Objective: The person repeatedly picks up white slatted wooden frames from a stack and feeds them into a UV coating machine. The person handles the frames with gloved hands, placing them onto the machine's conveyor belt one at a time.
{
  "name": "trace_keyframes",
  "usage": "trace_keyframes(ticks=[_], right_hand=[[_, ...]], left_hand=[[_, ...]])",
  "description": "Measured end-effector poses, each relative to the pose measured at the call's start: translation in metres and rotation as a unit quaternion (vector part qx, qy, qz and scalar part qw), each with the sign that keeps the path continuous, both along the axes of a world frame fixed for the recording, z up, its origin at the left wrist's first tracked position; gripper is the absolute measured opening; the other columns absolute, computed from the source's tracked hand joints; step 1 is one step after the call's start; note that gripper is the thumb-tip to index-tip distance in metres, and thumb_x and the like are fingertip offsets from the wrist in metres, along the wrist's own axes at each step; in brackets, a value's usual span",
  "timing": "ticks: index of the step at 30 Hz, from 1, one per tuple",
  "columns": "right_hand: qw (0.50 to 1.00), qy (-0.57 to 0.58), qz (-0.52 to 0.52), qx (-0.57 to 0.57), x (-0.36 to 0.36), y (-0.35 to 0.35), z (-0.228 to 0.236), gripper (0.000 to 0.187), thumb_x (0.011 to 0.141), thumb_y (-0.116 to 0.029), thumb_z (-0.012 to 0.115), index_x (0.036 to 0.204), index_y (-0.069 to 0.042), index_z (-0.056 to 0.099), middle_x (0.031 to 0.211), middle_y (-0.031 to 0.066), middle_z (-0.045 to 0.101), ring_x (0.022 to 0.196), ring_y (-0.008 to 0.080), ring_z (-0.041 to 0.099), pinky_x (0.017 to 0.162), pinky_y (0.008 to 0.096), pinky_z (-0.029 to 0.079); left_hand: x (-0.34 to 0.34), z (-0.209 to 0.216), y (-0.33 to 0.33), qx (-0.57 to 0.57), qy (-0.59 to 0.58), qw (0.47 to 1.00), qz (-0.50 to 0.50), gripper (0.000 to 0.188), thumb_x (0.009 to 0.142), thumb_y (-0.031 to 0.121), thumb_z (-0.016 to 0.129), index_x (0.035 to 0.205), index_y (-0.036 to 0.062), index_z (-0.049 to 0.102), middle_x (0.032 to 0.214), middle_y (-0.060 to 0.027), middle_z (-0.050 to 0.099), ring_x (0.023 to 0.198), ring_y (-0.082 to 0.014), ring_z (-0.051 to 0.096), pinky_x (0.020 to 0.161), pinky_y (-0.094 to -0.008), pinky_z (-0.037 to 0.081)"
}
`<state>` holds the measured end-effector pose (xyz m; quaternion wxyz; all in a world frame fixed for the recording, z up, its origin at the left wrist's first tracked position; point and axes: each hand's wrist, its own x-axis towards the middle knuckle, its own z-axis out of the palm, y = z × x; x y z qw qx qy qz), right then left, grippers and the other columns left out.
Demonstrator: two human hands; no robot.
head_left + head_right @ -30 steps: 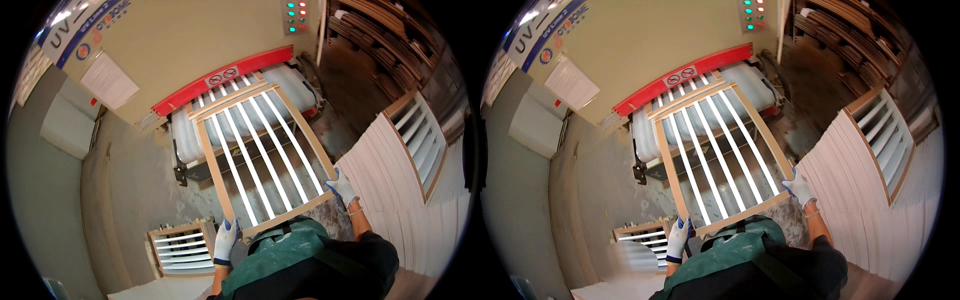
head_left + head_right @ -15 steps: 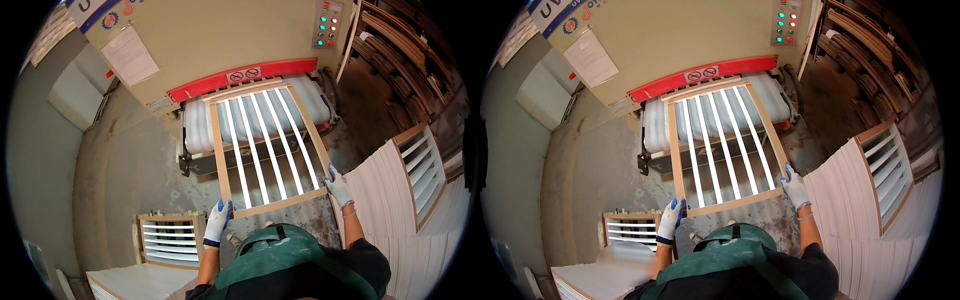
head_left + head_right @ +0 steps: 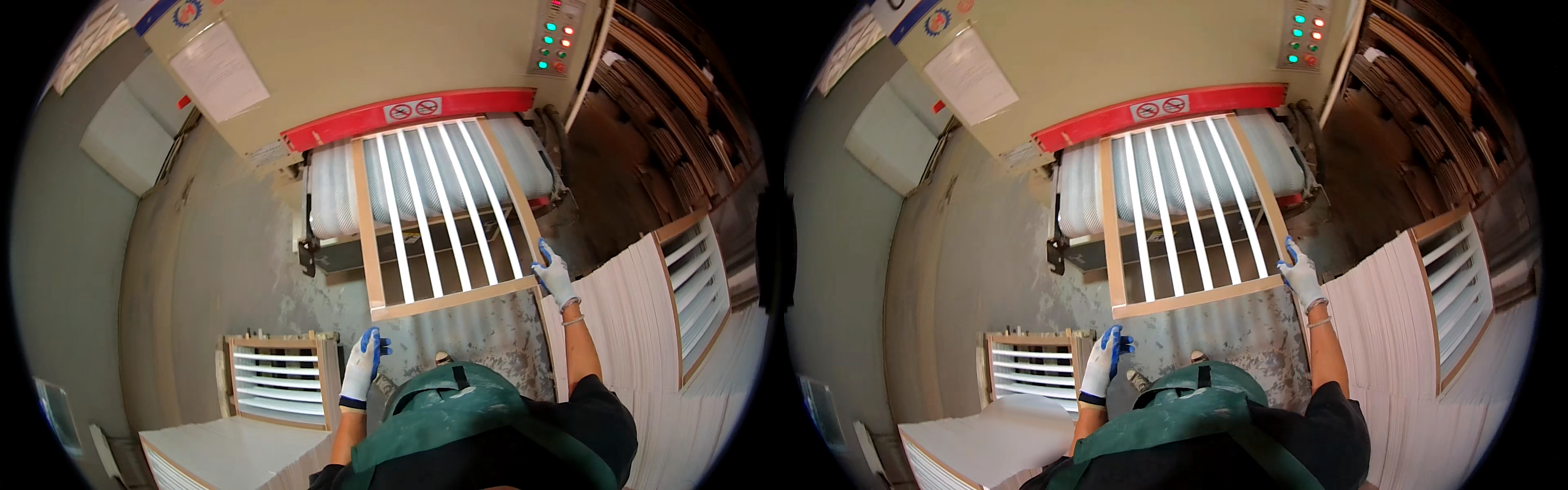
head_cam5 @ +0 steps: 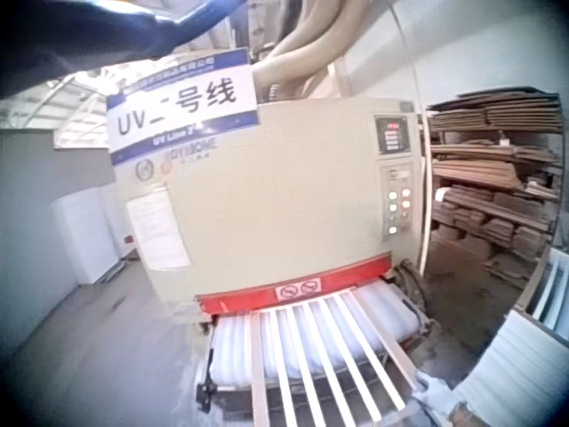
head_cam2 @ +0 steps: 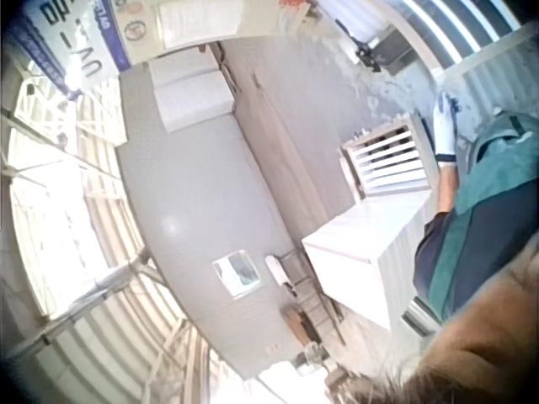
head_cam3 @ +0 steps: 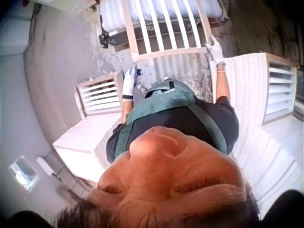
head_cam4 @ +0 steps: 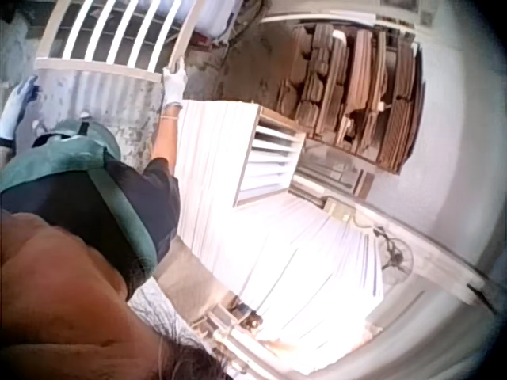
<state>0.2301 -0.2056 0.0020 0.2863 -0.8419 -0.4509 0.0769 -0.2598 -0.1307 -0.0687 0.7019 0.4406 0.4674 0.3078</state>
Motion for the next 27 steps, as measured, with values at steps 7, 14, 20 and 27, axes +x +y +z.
trace_keyframes(ticks=[7, 14, 20, 27], right_hand=[[0.975, 0.220, -0.001, 0.045, 0.025, 0.030, -0.021, 0.066, 0.087, 0.000, 0.066, 0.150, -0.013, 0.049, 0.095, 0.0001, 0.069, 0.061, 0.0061, 0.055, 0.055, 0.0261, 0.049], [0.945, 0.323, 0.040, 0.040, 0.061, 0.056, -0.029, 0.059, 0.096, -0.008, 0.061, 0.152, -0.005, 0.042, 0.141, 0.0035, 0.053, 0.105, 0.0103, 0.057, 0.090, 0.0264, 0.048], [0.884, 0.403, -0.145, 0.188, 0.100, 0.021, -0.082, 0.055, 0.103, -0.044, 0.050, 0.147, -0.010, 0.047, 0.136, 0.0053, 0.054, 0.118, 0.0201, 0.055, 0.096, 0.0322, 0.047], [0.765, 0.470, -0.173, -0.405, -0.101, 0.015, -0.331, 0.022, 0.088, -0.031, 0.073, 0.093, -0.012, 0.061, 0.068, 0.0028, 0.056, 0.050, 0.0214, 0.056, 0.044, 0.0406, 0.044]], left_hand=[[-0.029, -0.027, -0.024, -0.043, 0.020, 0.999, 0.000, 0.045, 0.106, 0.035, 0.049, 0.126, -0.0044, 0.057, 0.102, -0.0150, 0.069, 0.086, -0.0196, 0.066, 0.083, -0.0325, 0.053], [-0.078, -0.098, -0.056, 0.040, 0.060, 0.997, 0.037, 0.042, 0.104, 0.031, 0.055, 0.128, -0.0034, 0.057, 0.107, -0.0118, 0.067, 0.096, -0.0189, 0.064, 0.088, -0.0306, 0.052], [-0.129, -0.136, -0.079, 0.199, 0.258, 0.945, 0.029, 0.035, 0.104, 0.027, 0.052, 0.123, -0.0020, 0.059, 0.111, -0.0167, 0.065, 0.101, -0.0268, 0.063, 0.091, -0.0345, 0.050], [-0.202, -0.228, -0.110, -0.073, 0.209, 0.969, 0.110, 0.033, 0.098, 0.015, 0.054, 0.127, -0.0014, 0.056, 0.117, -0.0235, 0.063, 0.108, -0.0407, 0.060, 0.095, -0.0402, 0.049]])
